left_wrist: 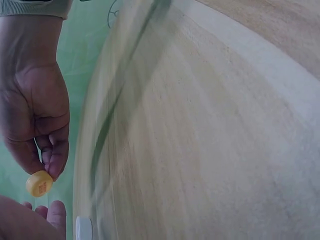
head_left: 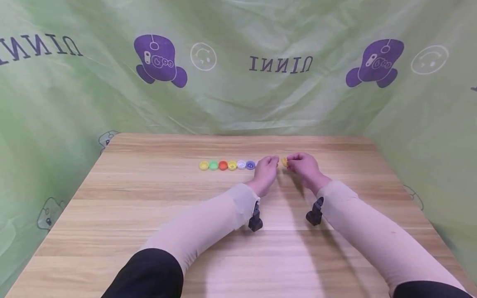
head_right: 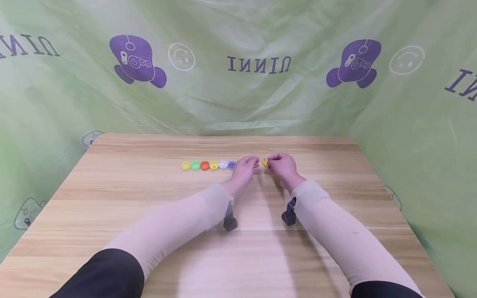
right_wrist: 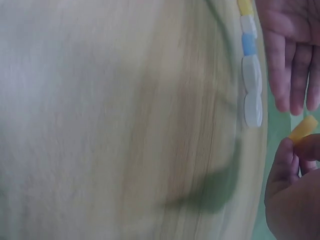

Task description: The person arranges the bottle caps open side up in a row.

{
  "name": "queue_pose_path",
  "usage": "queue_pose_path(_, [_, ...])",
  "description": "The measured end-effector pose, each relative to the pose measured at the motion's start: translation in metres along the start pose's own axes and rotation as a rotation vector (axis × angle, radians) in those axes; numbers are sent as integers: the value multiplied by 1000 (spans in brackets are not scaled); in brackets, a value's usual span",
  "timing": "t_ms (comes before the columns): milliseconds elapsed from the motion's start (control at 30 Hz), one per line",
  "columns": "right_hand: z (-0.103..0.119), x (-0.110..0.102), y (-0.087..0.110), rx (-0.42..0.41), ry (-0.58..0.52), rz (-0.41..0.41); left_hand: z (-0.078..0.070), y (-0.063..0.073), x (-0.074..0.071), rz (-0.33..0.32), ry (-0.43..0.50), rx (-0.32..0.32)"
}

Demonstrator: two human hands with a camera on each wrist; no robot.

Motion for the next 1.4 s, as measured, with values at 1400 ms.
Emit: queue_pose_path(1400, [-5,3,-26,-92,566,175,25,15,-50,33,97,-101])
Point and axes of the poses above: each hand's wrist, its own y-axis away from the middle knuckle, its own x-axis out of the palm, z = x × y, the point moved 3 cm from there along -y, towards the middle knuckle, and after that the axes turned 13 degrees about -y, right-handed, at the moved point
